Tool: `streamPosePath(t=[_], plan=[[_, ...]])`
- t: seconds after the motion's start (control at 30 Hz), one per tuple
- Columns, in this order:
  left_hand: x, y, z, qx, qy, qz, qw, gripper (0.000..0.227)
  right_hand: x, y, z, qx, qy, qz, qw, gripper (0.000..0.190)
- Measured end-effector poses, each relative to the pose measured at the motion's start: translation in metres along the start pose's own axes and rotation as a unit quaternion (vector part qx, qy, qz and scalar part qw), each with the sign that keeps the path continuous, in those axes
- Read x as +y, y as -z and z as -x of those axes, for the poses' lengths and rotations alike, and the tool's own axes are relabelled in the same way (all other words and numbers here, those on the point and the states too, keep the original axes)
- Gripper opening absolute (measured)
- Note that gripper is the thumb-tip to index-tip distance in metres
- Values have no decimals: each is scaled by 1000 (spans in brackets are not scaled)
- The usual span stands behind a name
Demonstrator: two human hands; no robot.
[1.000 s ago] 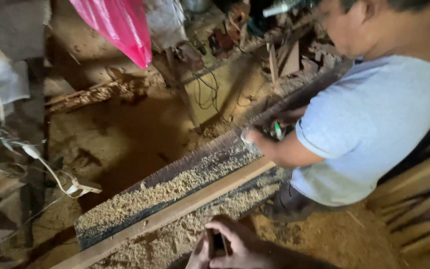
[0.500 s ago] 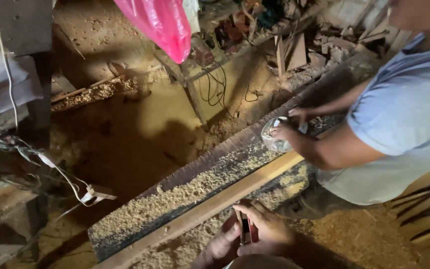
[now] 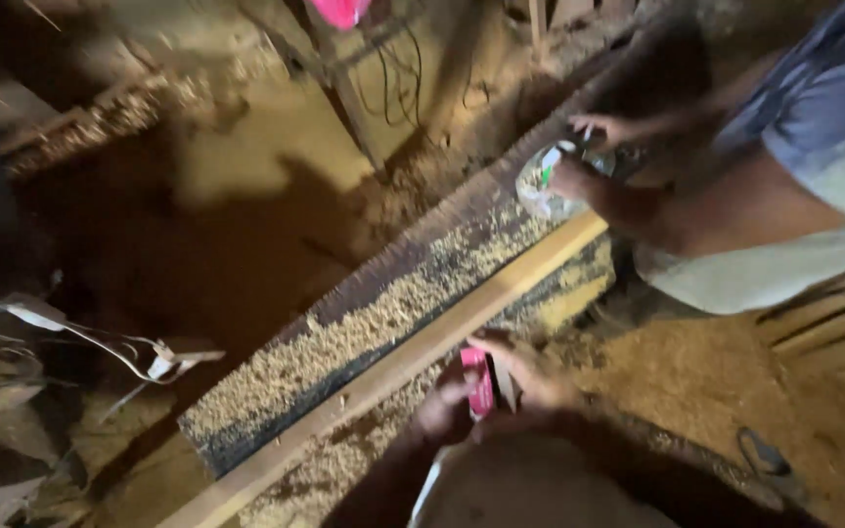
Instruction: Planing a wooden board and then sorting through a box of nails in a woodworking shop.
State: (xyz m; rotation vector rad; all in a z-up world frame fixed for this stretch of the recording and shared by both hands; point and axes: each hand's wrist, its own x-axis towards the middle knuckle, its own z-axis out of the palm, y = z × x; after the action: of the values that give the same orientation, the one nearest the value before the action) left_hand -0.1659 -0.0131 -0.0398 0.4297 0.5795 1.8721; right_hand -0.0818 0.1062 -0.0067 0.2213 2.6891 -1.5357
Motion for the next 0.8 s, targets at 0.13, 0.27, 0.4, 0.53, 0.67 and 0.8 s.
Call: streamPosePath(t=[0.13,0.27,0.4,0.53,0.67,0.8], plan=[[19,-17,-8,20,-47,-104,993,87,-73,24,-12,-56,-196,-29,979,64],[6,12,-1,41,-32,-258,965,88,-41,18,-31,-138,-347,85,924,47],[20,16,2,120,-56,-342,930,80,31,-5,-39,-41,45,-106,992,101],[41,-7,21,205,-135,-405,881,62,7,-5,-65,209,435,-20,876,86],[40,-27,32,328,-288,-390,811,39,-23,0,-69,161,508,-68,843,68],[30,-28,29,420,-288,-400,761,45,-27,-1,-67,149,520,-51,840,53]])
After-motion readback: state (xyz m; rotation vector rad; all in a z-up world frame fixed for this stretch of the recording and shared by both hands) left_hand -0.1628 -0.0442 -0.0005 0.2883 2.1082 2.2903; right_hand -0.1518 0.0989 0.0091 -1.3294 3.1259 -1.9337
